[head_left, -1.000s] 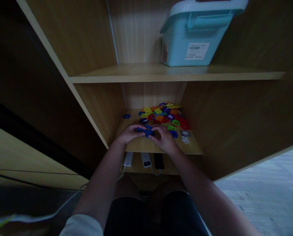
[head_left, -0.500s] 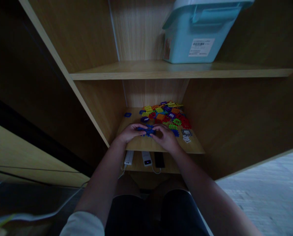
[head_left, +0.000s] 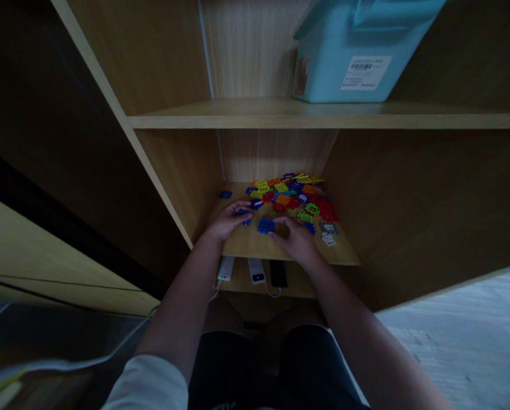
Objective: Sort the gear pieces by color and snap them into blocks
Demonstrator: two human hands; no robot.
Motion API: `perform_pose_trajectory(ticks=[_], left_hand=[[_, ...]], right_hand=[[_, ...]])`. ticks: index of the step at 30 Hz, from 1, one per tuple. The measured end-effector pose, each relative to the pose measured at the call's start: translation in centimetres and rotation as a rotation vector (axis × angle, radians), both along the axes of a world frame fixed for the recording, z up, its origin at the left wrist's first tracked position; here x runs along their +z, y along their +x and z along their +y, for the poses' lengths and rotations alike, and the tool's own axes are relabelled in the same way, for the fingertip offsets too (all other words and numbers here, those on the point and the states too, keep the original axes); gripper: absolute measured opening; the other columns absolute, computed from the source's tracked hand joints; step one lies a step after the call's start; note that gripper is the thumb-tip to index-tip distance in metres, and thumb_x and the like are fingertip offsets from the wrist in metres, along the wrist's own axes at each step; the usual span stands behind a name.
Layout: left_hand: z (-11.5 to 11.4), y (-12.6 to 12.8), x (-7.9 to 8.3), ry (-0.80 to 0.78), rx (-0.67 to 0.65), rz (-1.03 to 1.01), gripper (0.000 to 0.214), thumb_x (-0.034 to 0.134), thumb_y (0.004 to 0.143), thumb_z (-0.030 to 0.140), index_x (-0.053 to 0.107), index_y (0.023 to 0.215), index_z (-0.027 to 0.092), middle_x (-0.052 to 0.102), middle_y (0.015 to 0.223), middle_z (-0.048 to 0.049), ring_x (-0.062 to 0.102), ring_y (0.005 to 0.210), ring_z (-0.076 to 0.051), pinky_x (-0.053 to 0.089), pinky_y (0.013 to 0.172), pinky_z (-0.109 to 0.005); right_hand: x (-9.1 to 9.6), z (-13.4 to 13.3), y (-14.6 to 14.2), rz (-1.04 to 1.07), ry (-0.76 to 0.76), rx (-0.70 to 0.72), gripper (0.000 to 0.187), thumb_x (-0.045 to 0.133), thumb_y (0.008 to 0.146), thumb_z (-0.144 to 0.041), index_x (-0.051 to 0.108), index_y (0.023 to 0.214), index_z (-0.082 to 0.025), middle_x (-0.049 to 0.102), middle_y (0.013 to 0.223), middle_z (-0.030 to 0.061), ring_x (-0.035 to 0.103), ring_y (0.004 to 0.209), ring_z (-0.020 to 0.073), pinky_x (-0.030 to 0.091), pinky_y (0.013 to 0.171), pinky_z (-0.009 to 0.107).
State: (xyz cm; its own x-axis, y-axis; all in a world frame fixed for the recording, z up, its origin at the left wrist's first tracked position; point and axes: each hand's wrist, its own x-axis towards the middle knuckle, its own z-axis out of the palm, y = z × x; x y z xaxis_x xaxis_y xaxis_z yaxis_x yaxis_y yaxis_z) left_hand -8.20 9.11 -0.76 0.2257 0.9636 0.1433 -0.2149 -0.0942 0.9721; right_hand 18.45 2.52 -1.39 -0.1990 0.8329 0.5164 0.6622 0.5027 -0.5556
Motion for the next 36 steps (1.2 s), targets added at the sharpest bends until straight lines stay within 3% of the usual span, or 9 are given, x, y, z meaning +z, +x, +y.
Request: perform_pose_trajectory(ticks=[8,23,36], left_hand=[[-0.09,-0.13,-0.11,-0.009,0.026,0.06,0.056,0.104,0.064,0.037,0.079,0.113,0.022,0.079,0.112,-0.0042,0.071,0.097,-0.018,0.053,0.088,-0.032],[-0.26,0.0,0.03,-0.004,0.043,0.079,0.05,0.103,0.066,0.038,0.08,0.108,0.021,0.079,0.109,-0.003,0.071,0.097,-0.018,0.054,0.091,-0.034],[-0.27,0.22,0.19,-0.033,0.044,0.025,0.052,0.106,0.061,0.038,0.081,0.102,0.02,0.076,0.099,-0.0006,0.065,0.085,-0.013,0.05,0.084,-0.029]], right_hand=[[-0.11,0.44,-0.45,-0.011,-0.013,-0.002,0.029,0.081,0.093,-0.034,0.071,0.119,-0.028,0.08,0.122,0.0083,0.073,0.119,0.031,0.059,0.106,0.05],[-0.21,0.47,-0.58,-0.028,-0.028,-0.031,0.033,0.082,0.091,-0.032,0.069,0.12,-0.026,0.08,0.123,0.0106,0.073,0.12,0.0324,0.058,0.108,0.052],[-0.37,0.49,-0.6,-0.048,-0.021,-0.017,0.037,0.082,0.092,-0.033,0.068,0.125,-0.026,0.08,0.126,0.0106,0.072,0.123,0.0342,0.057,0.11,0.054]])
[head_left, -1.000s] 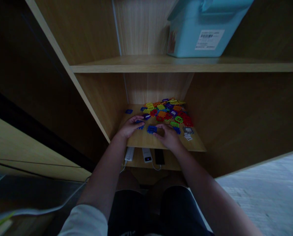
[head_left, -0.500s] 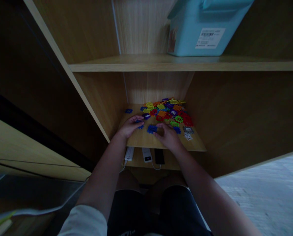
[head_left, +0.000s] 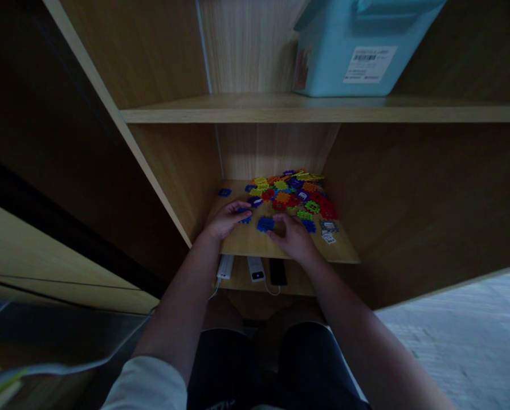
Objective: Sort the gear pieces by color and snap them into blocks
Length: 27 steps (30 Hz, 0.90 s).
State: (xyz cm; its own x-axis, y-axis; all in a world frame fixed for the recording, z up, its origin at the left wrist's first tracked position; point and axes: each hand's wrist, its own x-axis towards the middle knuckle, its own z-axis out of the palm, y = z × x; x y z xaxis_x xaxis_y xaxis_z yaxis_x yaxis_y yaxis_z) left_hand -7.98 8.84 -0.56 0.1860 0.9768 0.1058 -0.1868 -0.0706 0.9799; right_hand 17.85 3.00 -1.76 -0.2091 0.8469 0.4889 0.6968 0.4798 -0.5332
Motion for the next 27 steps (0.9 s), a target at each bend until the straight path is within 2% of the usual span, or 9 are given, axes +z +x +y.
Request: perform_pose_trajectory(ticks=[12,27], left_hand=[[-0.14,0.04,0.14,-0.011,-0.007,0.005,0.053,0.106,0.06,0.04,0.08,0.102,0.02,0.074,0.09,0.0018,0.063,0.077,-0.011,0.049,0.077,-0.027],[0.04,-0.09,0.14,-0.023,0.006,0.006,0.05,0.105,0.061,0.046,0.084,0.098,0.019,0.078,0.091,-0.0025,0.065,0.078,-0.012,0.05,0.076,-0.027]], right_hand=[[-0.07,0.08,-0.08,0.006,0.015,0.01,0.036,0.081,0.092,-0.031,0.067,0.125,-0.027,0.079,0.127,0.0104,0.073,0.122,0.0344,0.058,0.109,0.055],[-0.13,0.06,0.03,-0.033,0.023,0.017,0.04,0.08,0.092,-0.036,0.067,0.129,-0.026,0.078,0.127,0.0125,0.071,0.122,0.0363,0.057,0.108,0.057]])
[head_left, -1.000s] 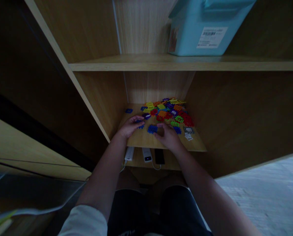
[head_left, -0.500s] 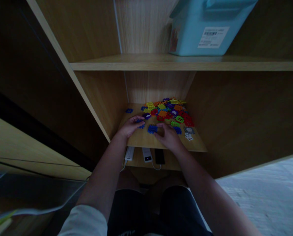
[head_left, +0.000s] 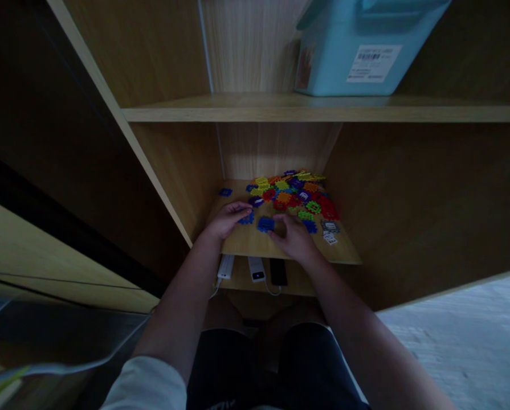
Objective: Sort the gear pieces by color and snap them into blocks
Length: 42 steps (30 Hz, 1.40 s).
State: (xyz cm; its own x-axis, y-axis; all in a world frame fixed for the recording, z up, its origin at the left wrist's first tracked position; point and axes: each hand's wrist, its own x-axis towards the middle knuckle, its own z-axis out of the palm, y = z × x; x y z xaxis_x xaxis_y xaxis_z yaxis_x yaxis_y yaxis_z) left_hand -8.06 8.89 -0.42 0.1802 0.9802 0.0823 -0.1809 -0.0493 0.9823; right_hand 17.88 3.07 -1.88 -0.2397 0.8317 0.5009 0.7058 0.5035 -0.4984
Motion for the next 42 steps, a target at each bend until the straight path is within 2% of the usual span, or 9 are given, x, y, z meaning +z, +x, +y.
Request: perform_pose_trajectory(ticks=[5,10,18,20,24,28,32,36,42], left_hand=[[-0.2,0.0,0.3,-0.043,0.013,-0.054,0.051,0.106,0.061,0.043,0.084,0.1,0.02,0.078,0.093,-0.0015,0.068,0.08,-0.011,0.051,0.073,-0.023],[-0.4,-0.1,0.6,-0.058,0.016,-0.1,0.05,0.105,0.06,0.039,0.079,0.1,0.021,0.075,0.096,0.0005,0.07,0.079,-0.012,0.058,0.068,-0.024],[-0.4,-0.3,0.7,-0.101,-0.006,-0.086,0.048,0.103,0.063,0.036,0.076,0.098,0.018,0.078,0.098,-0.0027,0.074,0.085,-0.014,0.063,0.078,-0.027],[-0.3,-0.2,0.6,-0.109,-0.008,-0.078,0.051,0.105,0.061,0.037,0.076,0.098,0.018,0.079,0.097,-0.0033,0.074,0.082,-0.014,0.061,0.076,-0.027],[-0.3,-0.1,0.6,-0.101,-0.019,-0.052,0.058,0.108,0.055,0.037,0.076,0.1,0.019,0.079,0.088,-0.0011,0.07,0.07,-0.011,0.05,0.061,-0.021],[-0.3,-0.1,0.5,-0.093,-0.032,-0.031,0.055,0.109,0.051,0.04,0.076,0.088,0.018,0.076,0.078,0.0005,0.067,0.064,-0.01,0.046,0.057,-0.021],[-0.3,-0.1,0.4,-0.075,-0.041,-0.002,0.054,0.109,0.053,0.043,0.079,0.088,0.017,0.077,0.077,-0.0006,0.066,0.064,-0.01,0.048,0.061,-0.024],[-0.5,0.0,0.2,-0.029,-0.073,0.038,0.05,0.108,0.055,0.044,0.081,0.086,0.016,0.081,0.081,-0.0038,0.07,0.071,-0.014,0.052,0.071,-0.029],[-0.7,0.0,0.2,0.015,-0.137,0.116,0.046,0.107,0.058,0.047,0.084,0.085,0.017,0.082,0.083,-0.0048,0.07,0.073,-0.014,0.055,0.075,-0.03]], right_hand=[[0.3,-0.2,0.0,0.001,0.05,0.007,0.036,0.075,0.096,-0.037,0.067,0.129,-0.024,0.076,0.128,0.0146,0.069,0.124,0.0374,0.055,0.11,0.057],[0.8,-0.7,0.1,-0.01,0.092,0.055,0.03,0.071,0.099,-0.036,0.067,0.127,-0.025,0.076,0.126,0.0133,0.068,0.123,0.0362,0.055,0.109,0.056],[1.0,-0.8,0.0,-0.022,0.078,0.085,0.028,0.072,0.1,-0.035,0.069,0.126,-0.028,0.077,0.125,0.0105,0.068,0.123,0.0364,0.054,0.111,0.058],[1.0,-0.8,0.0,-0.02,0.077,0.092,0.028,0.072,0.1,-0.034,0.069,0.127,-0.028,0.077,0.125,0.0105,0.068,0.123,0.0363,0.054,0.111,0.058],[1.3,-0.7,-0.1,-0.003,0.1,0.146,0.027,0.07,0.102,-0.035,0.069,0.129,-0.028,0.077,0.126,0.0098,0.068,0.123,0.0346,0.054,0.112,0.055],[2.0,-0.1,-0.2,-0.012,0.129,0.229,0.025,0.068,0.105,-0.037,0.069,0.129,-0.029,0.077,0.125,0.0095,0.069,0.121,0.0334,0.053,0.111,0.054],[2.3,0.6,-0.6,-0.026,0.154,0.297,0.027,0.072,0.104,-0.039,0.069,0.13,-0.029,0.076,0.134,0.009,0.069,0.126,0.0322,0.052,0.114,0.054],[2.1,0.7,-1.0,-0.015,0.152,0.313,0.03,0.078,0.101,-0.042,0.07,0.128,-0.031,0.073,0.146,0.007,0.068,0.133,0.0315,0.05,0.117,0.055],[1.5,0.7,-1.0,0.002,0.162,0.352,0.026,0.084,0.098,-0.041,0.073,0.12,-0.033,0.078,0.138,0.0044,0.072,0.126,0.0296,0.053,0.113,0.053]])
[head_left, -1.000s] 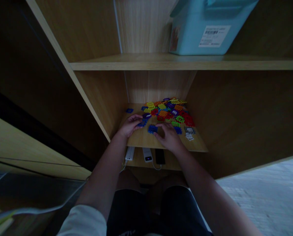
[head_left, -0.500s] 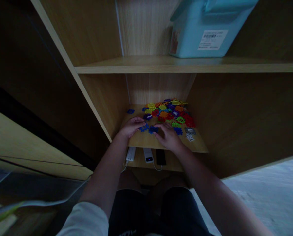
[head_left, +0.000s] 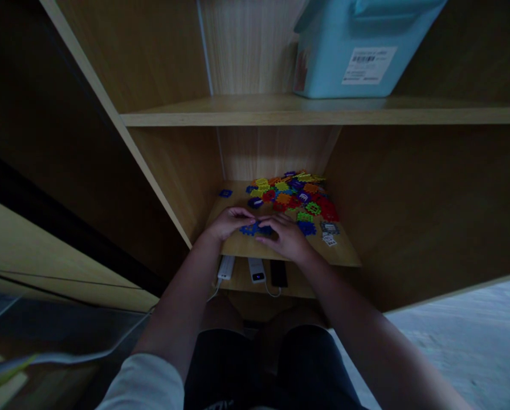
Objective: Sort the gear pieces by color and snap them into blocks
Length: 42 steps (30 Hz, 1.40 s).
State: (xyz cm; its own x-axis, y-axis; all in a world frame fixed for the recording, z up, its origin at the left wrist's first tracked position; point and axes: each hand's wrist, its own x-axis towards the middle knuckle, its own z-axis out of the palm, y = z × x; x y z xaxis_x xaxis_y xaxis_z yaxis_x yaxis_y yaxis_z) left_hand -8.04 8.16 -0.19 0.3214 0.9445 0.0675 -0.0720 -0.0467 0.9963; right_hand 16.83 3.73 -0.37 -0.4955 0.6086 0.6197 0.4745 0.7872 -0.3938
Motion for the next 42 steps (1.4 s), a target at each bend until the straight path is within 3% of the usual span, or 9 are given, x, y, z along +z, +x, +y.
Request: perform_pose_trajectory(ticks=[8,15,31,36,39,42], left_hand=[[0.0,-0.2,-0.1,0.0,-0.002,0.054,0.053,0.102,0.062,0.062,0.085,0.085,0.017,0.081,0.08,-0.0064,0.068,0.069,-0.015,0.053,0.067,-0.029],[0.0,0.0,0.0,0.013,-0.009,0.014,0.046,0.105,0.063,0.049,0.086,0.091,0.018,0.083,0.087,-0.0065,0.07,0.075,-0.016,0.055,0.076,-0.032],[-0.2,0.2,0.4,-0.021,-0.066,0.028,0.046,0.105,0.063,0.048,0.081,0.086,0.016,0.079,0.082,-0.0043,0.067,0.073,-0.013,0.053,0.075,-0.03],[0.1,0.0,0.3,-0.077,0.012,-0.104,0.052,0.101,0.069,0.056,0.08,0.098,0.018,0.08,0.095,-0.0055,0.07,0.08,-0.014,0.054,0.076,-0.028],[0.4,0.1,0.0,0.007,0.047,-0.101,0.05,0.102,0.069,0.052,0.08,0.099,0.018,0.078,0.095,-0.0045,0.069,0.083,-0.014,0.052,0.077,-0.028],[0.5,0.2,-0.3,0.144,0.023,-0.028,0.046,0.101,0.073,0.045,0.08,0.104,0.019,0.079,0.105,-0.0057,0.07,0.097,-0.018,0.053,0.093,-0.033]], right_hand=[[0.1,-0.2,-0.1,0.015,-0.002,0.013,0.006,0.074,0.104,-0.032,0.074,0.109,-0.031,0.081,0.119,0.0039,0.074,0.113,0.0268,0.057,0.106,0.048],[0.2,-0.4,-0.1,0.04,-0.041,0.004,0.026,0.083,0.098,-0.043,0.073,0.119,-0.033,0.078,0.13,0.0056,0.072,0.124,0.0294,0.056,0.112,0.052],[0.1,-0.2,-0.2,0.048,-0.01,0.042,0.016,0.079,0.1,-0.04,0.071,0.111,-0.031,0.08,0.121,0.0047,0.074,0.115,0.0281,0.058,0.106,0.049],[0.2,-0.3,0.5,0.098,-0.032,-0.123,0.015,0.078,0.097,-0.039,0.071,0.107,-0.031,0.08,0.108,0.0052,0.074,0.107,0.03,0.059,0.101,0.049],[0.1,-0.2,1.3,0.096,-0.039,-0.258,0.016,0.078,0.096,-0.038,0.071,0.108,-0.029,0.08,0.108,0.0071,0.073,0.105,0.0315,0.059,0.1,0.05],[-0.2,0.0,1.8,0.032,-0.031,-0.309,0.021,0.078,0.095,-0.037,0.07,0.113,-0.027,0.08,0.112,0.0089,0.072,0.11,0.0337,0.057,0.101,0.051]])
